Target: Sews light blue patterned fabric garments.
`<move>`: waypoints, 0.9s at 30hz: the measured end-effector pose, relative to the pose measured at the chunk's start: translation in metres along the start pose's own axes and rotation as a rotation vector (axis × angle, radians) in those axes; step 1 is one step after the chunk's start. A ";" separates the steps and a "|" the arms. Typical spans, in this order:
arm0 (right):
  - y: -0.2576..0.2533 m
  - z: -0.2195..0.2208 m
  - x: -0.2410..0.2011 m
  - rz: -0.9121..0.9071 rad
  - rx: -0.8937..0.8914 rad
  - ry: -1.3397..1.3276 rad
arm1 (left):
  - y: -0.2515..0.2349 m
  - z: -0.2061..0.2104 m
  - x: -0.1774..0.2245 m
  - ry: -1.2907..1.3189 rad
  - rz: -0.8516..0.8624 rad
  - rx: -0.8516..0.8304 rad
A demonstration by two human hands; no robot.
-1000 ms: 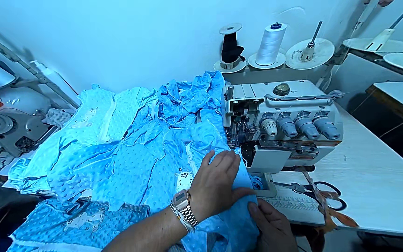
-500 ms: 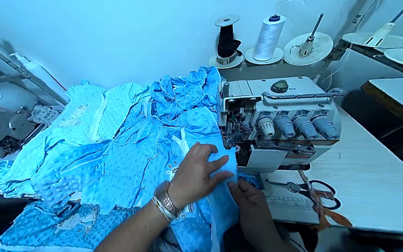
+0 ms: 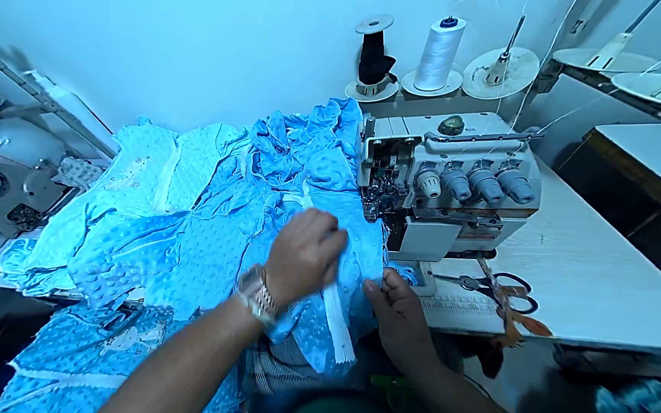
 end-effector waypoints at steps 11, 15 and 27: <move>0.052 0.009 -0.012 -0.069 -0.048 0.291 | 0.114 0.066 0.026 -0.010 -0.919 -0.697; 0.048 0.004 -0.024 -0.094 0.052 0.160 | 0.109 0.057 0.012 0.023 -0.918 -0.591; 0.078 0.032 -0.035 -0.165 -0.392 0.238 | 0.157 -0.042 -0.043 0.085 -1.010 -0.632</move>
Point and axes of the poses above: each hand's wrist, its own y-axis away from the middle knuckle, its own z-axis out of the palm, x = y × z, the point moved 9 cm from there along -y, towards the middle knuckle, and after that the axes turned 13 degrees about -z, right-handed, at the moved point
